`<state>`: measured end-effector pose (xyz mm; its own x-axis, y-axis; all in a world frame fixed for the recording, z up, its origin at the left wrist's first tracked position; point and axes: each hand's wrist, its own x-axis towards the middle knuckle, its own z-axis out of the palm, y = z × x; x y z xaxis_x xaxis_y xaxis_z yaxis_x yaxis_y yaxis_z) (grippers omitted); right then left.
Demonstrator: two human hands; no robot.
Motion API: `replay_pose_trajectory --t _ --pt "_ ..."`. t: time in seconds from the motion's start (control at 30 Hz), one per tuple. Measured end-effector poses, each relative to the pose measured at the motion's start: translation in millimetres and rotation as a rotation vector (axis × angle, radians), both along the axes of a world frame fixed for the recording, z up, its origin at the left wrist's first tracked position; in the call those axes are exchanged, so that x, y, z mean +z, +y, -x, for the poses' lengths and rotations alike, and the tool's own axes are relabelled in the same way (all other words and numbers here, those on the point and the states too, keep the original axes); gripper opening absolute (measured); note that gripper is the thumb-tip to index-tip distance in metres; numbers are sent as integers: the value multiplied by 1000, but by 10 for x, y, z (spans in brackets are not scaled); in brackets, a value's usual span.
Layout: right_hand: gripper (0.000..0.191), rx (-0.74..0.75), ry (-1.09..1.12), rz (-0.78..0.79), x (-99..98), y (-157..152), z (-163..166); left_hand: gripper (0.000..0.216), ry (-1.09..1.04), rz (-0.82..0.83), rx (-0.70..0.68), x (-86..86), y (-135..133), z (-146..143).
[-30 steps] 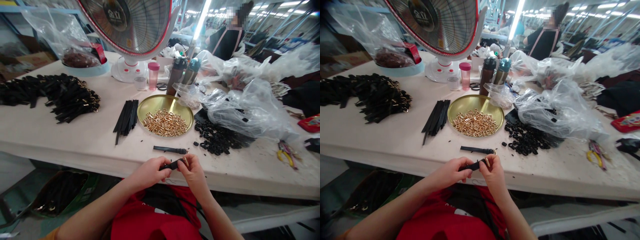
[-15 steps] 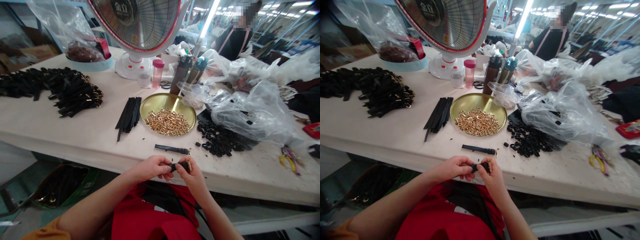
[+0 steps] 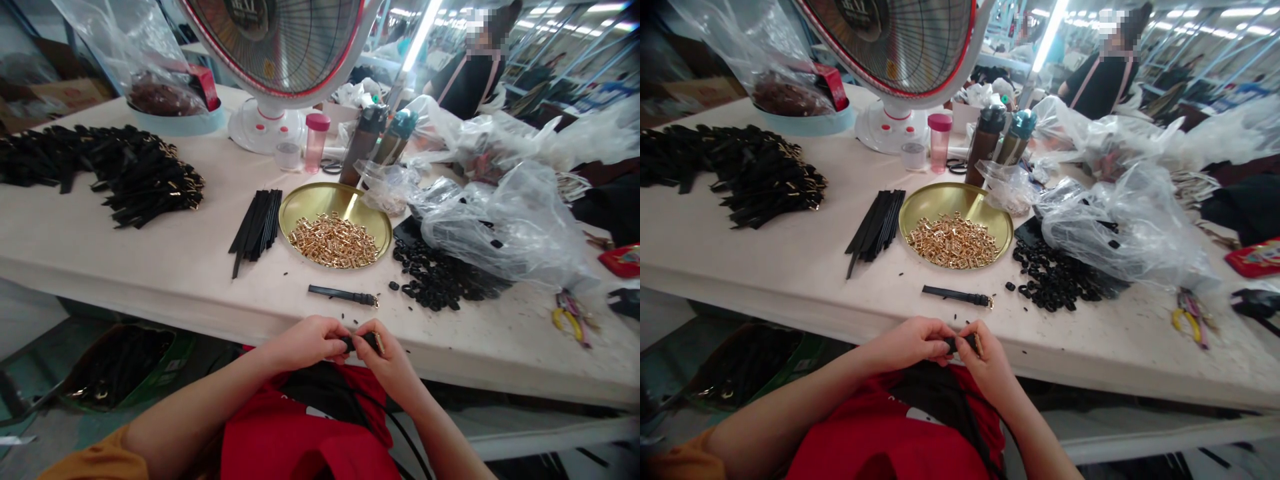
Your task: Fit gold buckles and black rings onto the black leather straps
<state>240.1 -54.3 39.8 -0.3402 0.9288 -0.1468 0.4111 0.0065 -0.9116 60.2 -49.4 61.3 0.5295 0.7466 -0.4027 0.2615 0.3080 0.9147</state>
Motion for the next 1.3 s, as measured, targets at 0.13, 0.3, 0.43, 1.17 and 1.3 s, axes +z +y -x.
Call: replay_pose_trajectory --t 0.13,0.3,0.43,1.17,1.3 --pt "10 86 -69 55 42 33 -19 31 32 -91 -91 3 -23 6" --pt "8 31 -113 -63 23 48 16 41 52 -176 -72 44 8 -9" --pt "13 -162 -21 -36 -4 45 94 43 -49 -172 -49 48 48 16" --pt "14 40 -17 81 82 24 22 51 -46 41 41 -112 -10 37" --pt "17 -7 113 243 87 28 44 44 -25 -49 32 -8 -14 61"
